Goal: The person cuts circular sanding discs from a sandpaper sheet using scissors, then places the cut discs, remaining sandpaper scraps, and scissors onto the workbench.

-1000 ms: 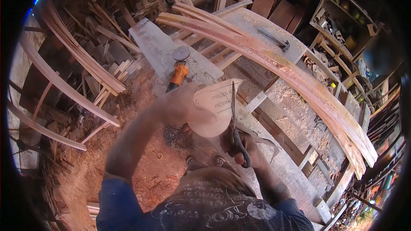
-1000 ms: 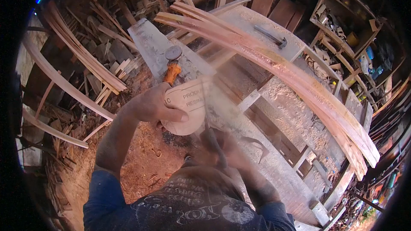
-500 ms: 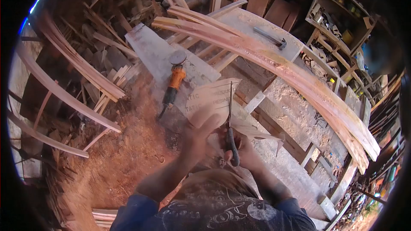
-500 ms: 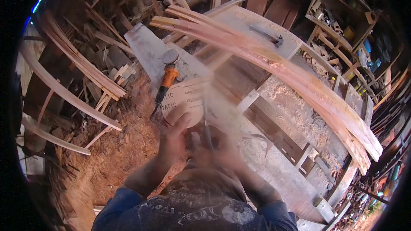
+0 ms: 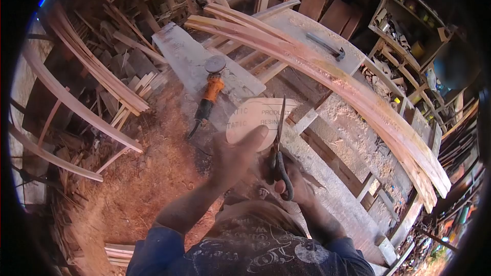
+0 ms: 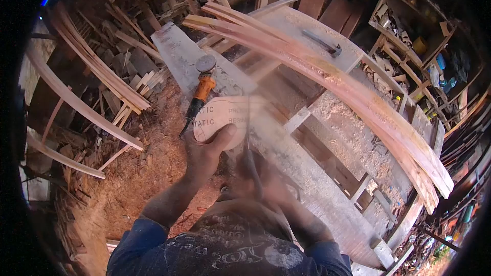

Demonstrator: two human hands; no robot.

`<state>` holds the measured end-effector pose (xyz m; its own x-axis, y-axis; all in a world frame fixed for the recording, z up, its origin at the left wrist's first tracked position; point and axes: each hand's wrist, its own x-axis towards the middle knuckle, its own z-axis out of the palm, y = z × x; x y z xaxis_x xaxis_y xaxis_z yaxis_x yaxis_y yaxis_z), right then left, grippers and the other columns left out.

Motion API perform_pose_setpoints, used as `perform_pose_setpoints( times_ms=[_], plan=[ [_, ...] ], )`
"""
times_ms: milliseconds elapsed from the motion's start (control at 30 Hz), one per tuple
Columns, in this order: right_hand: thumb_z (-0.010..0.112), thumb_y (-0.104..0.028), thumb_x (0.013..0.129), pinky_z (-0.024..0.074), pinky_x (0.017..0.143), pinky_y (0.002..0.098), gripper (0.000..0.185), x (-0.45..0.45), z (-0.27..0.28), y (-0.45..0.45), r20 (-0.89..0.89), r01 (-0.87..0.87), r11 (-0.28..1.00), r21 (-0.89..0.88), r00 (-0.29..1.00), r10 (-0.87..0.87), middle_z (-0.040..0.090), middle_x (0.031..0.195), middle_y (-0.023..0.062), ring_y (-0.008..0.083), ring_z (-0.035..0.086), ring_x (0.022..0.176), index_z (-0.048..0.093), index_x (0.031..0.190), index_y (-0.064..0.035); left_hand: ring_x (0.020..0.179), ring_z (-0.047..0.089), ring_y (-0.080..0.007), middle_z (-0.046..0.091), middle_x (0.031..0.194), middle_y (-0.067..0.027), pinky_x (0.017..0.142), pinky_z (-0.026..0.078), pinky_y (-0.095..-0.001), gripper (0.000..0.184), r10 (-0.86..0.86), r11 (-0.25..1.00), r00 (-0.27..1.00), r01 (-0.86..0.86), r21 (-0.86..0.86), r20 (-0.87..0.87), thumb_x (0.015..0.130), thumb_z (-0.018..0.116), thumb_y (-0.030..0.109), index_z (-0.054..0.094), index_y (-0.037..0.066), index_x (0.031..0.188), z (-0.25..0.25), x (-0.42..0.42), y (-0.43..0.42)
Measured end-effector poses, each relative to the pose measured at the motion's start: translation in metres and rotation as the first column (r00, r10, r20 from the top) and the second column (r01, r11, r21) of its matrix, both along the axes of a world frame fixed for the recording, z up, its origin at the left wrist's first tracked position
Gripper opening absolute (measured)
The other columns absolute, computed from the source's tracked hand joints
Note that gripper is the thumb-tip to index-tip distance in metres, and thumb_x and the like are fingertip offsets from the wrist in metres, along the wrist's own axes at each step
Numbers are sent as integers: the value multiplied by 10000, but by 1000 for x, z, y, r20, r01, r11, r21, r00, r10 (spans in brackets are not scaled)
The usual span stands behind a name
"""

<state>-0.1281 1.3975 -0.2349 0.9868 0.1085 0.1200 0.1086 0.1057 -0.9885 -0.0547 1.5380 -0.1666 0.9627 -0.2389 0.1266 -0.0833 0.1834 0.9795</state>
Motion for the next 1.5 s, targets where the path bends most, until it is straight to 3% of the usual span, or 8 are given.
perform_pose_setpoints(
  times_ms=[267,500,867,1167,1233,1300,1400,1500],
  plan=[
    [683,-835,664,316,610,278,808,-5,1,5,-69,-28,987,160,997,40,456,756,-7,115,407,687,477,849,-76,916,666,-103,724,1038,-72,783,549,-261,226,-25,1000,1000,25,1,8,947,631,31,686,-71,1141,6,-1,2],
    [654,-867,653,328,628,279,857,-1,5,2,64,27,999,31,998,-29,483,822,7,114,420,722,493,892,-60,896,671,-103,726,1014,-66,764,550,-263,217,-84,996,996,84,5,-2,934,655,50,694,-57,1119,2,-1,5],
    [670,-874,613,335,632,281,861,-10,14,0,-137,33,996,87,990,-21,508,842,14,114,437,735,511,869,-67,871,687,-118,738,1000,-91,743,557,-271,232,-161,981,985,166,101,-56,902,687,74,709,-66,1086,13,8,15],
    [649,-878,633,359,644,304,841,-6,9,-6,-56,18,998,54,998,-15,490,809,15,138,442,730,506,832,-74,889,693,-129,744,989,-93,762,559,-279,246,-240,958,968,248,143,-71,889,693,73,711,-58,1097,16,17,17],
    [785,-445,700,437,752,302,610,-5,-11,-16,-114,-91,995,44,989,96,556,949,26,134,522,852,544,1084,-37,886,693,-129,744,987,-90,759,558,-281,247,-244,953,968,250,169,-58,886,699,74,713,-55,1095,15,18,19],
    [776,-451,703,435,752,298,614,-6,-21,-17,-119,-100,994,46,987,105,557,943,26,133,523,852,549,1092,-34,875,691,-123,745,974,-84,748,555,-277,238,-258,949,963,268,164,-81,882,702,75,718,-51,1084,16,20,20],
    [615,-905,637,350,641,288,873,-7,2,-8,-58,-2,999,33,998,4,495,791,15,135,448,730,518,863,-67,856,688,-112,747,955,-75,728,551,-270,221,-289,939,951,305,161,-114,876,709,72,727,-44,1062,16,23,22],
    [597,-927,625,341,634,277,898,-4,13,-10,-10,4,1000,1,1000,-4,501,791,17,132,454,731,515,881,-70,903,687,-121,737,1008,-78,783,564,-289,247,-323,919,936,346,189,-142,864,707,14,709,-35,1105,13,25,24]
  ],
)
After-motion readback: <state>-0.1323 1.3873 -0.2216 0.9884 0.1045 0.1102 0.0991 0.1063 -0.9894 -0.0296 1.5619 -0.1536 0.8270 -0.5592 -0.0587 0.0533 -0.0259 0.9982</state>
